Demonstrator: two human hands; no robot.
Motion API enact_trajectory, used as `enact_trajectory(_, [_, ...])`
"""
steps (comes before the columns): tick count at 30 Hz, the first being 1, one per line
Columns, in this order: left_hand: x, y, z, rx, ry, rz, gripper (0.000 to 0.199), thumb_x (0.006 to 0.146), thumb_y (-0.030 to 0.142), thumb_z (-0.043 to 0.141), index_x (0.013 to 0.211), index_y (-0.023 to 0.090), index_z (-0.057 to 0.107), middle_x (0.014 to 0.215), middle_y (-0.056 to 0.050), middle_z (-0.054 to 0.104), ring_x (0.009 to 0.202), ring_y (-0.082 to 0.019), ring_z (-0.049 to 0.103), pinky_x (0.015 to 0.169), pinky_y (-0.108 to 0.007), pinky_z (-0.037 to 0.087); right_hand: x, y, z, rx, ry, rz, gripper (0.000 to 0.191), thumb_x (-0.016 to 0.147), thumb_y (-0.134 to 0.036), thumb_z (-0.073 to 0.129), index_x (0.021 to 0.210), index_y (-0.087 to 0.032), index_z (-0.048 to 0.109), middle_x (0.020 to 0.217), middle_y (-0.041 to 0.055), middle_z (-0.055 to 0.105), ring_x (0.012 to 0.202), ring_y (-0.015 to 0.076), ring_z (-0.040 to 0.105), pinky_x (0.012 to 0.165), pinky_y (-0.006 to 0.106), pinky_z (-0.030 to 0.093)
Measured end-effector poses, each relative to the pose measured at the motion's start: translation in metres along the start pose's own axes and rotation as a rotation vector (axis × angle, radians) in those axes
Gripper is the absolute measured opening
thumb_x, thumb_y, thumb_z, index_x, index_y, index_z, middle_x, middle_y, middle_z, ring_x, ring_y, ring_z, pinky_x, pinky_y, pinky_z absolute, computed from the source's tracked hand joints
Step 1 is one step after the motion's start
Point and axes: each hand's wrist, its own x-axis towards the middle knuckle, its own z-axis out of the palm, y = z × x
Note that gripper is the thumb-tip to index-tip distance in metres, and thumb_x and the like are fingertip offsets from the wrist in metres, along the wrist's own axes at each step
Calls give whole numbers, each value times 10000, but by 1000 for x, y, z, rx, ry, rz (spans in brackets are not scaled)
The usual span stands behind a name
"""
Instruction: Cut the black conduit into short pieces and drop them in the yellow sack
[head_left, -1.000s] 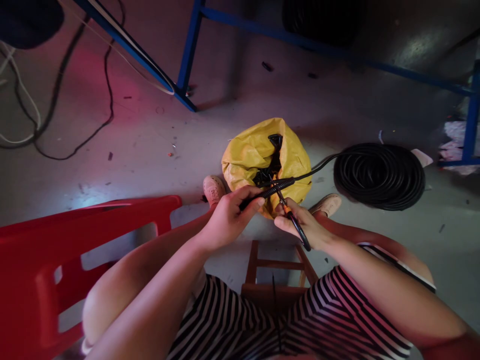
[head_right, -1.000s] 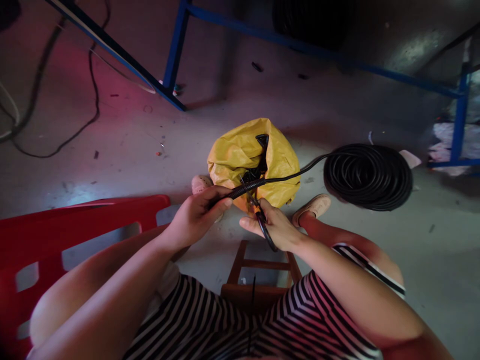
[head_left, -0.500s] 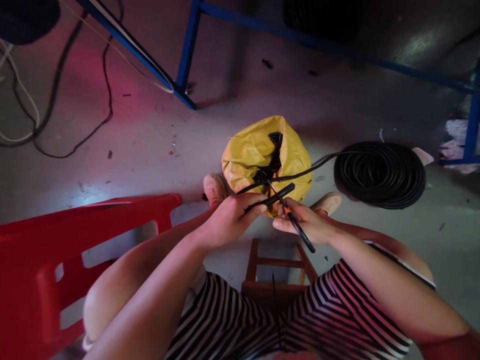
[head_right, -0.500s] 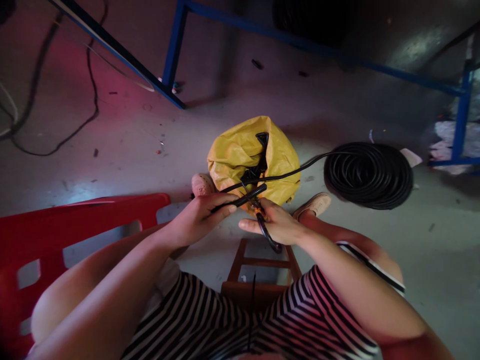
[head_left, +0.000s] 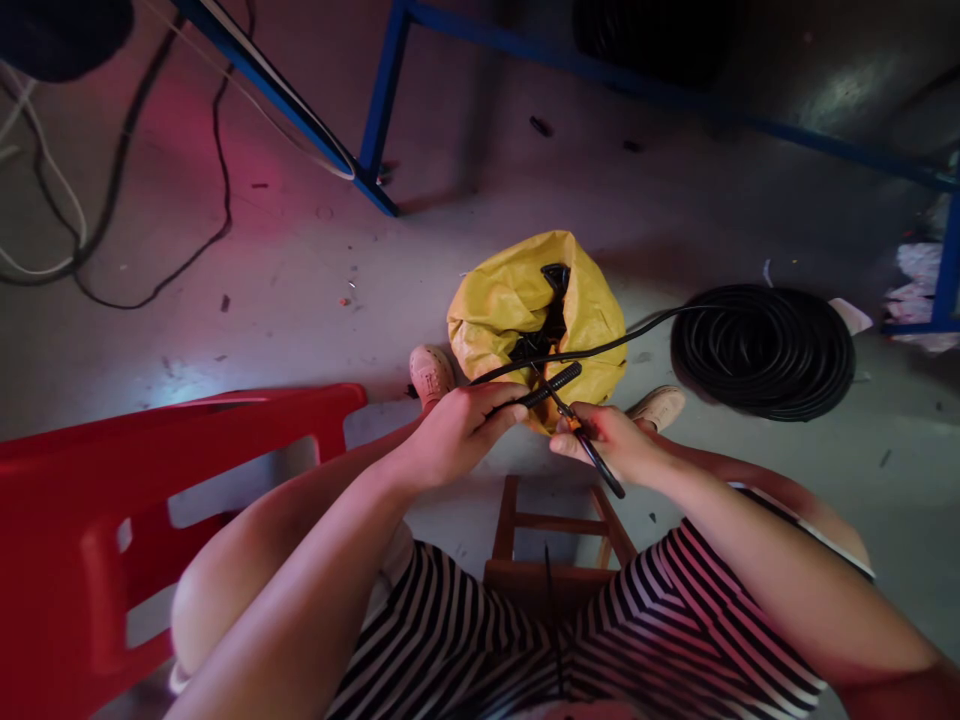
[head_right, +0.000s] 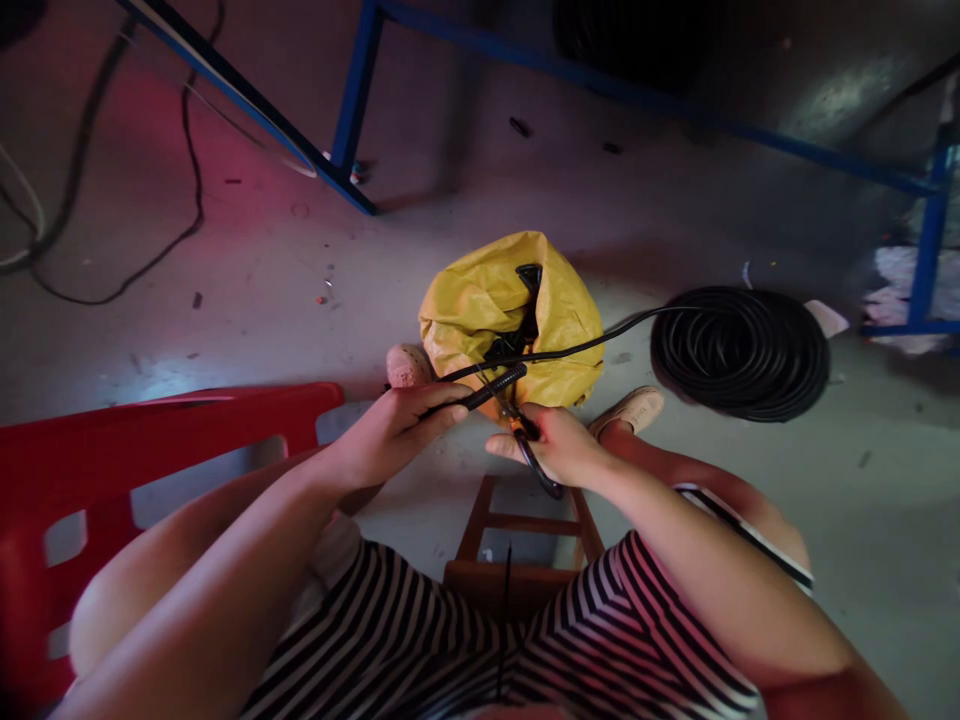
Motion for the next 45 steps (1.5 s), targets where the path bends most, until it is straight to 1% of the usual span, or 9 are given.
enact_trajectory(5, [-2, 0, -1, -13, 9, -19, 324, 1052, 399, 499, 1155, 189, 723, 1109, -79, 771, 1011, -229, 702, 931, -315, 543, 0, -4, -1, -30, -9, 49, 638, 777, -816, 659, 770, -188, 543, 740, -10, 477, 719, 148, 432, 635, 255, 317])
enact_trajectory(9, [-1, -2, 0, -25, 3, -37, 340, 1054, 407, 492, 1157, 174, 716, 1067, -84, 766, 969, -224, 691, 907, -325, 541, 1, -4, -1, -86, -11, 28, 668, 805, -848, 582, 753, -184, 537, 725, -19, 435, 697, 136, 394, 629, 257, 299])
enact_trajectory(15, [-3, -4, 3, -83, 20, -66, 343, 1043, 426, 506, 1111, 160, 712, 978, -65, 732, 880, -199, 645, 814, -310, 521, 3, 0, 1, -121, 8, 15, 636, 844, -812, 574, 732, -187, 534, 716, -10, 464, 694, 142, 435, 623, 251, 323])
enact_trajectory(18, [-4, -3, 3, -144, 34, -101, 340, 1027, 437, 533, 1091, 151, 705, 921, -53, 699, 811, -180, 609, 741, -288, 498, 3, 1, 2, -118, 7, 22, 626, 858, -805, 567, 700, -202, 507, 650, -11, 478, 644, 143, 451, 587, 250, 315])
enact_trajectory(22, [-4, -2, 4, -189, 42, -136, 349, 1024, 437, 535, 1062, 132, 699, 869, -51, 650, 769, -164, 548, 679, -274, 459, 5, 3, 2, -112, -2, 55, 638, 848, -831, 557, 715, -208, 530, 596, -10, 502, 577, 146, 471, 539, 254, 294])
enact_trajectory(25, [-4, -2, 5, -207, 55, -161, 346, 1015, 425, 540, 1040, 121, 702, 834, -48, 626, 752, -158, 505, 664, -278, 441, 7, 7, 3, -113, -7, 75, 647, 841, -844, 556, 746, -204, 555, 600, -10, 509, 551, 144, 483, 521, 256, 290])
enact_trajectory(30, [-4, -1, 5, -241, 56, -197, 324, 1002, 423, 548, 968, 131, 683, 825, -41, 612, 763, -159, 499, 672, -279, 433, 8, 10, 3, -88, -35, 108, 629, 840, -827, 588, 766, -203, 566, 582, -12, 532, 525, 145, 509, 502, 254, 306])
enact_trajectory(39, [-3, 0, 5, -234, 50, -211, 290, 981, 405, 530, 907, 149, 646, 749, -7, 528, 683, -141, 439, 595, -252, 381, 7, 9, 4, -45, -52, 176, 615, 811, -818, 638, 764, -209, 568, 568, -16, 565, 491, 154, 571, 483, 258, 405])
enact_trajectory(45, [-2, -5, 7, -222, 31, -208, 311, 995, 428, 510, 827, 172, 571, 717, 8, 480, 661, -136, 422, 584, -255, 370, 9, 11, 4, -26, -54, 214, 594, 809, -793, 665, 829, -202, 611, 566, -24, 573, 480, 156, 582, 473, 262, 436])
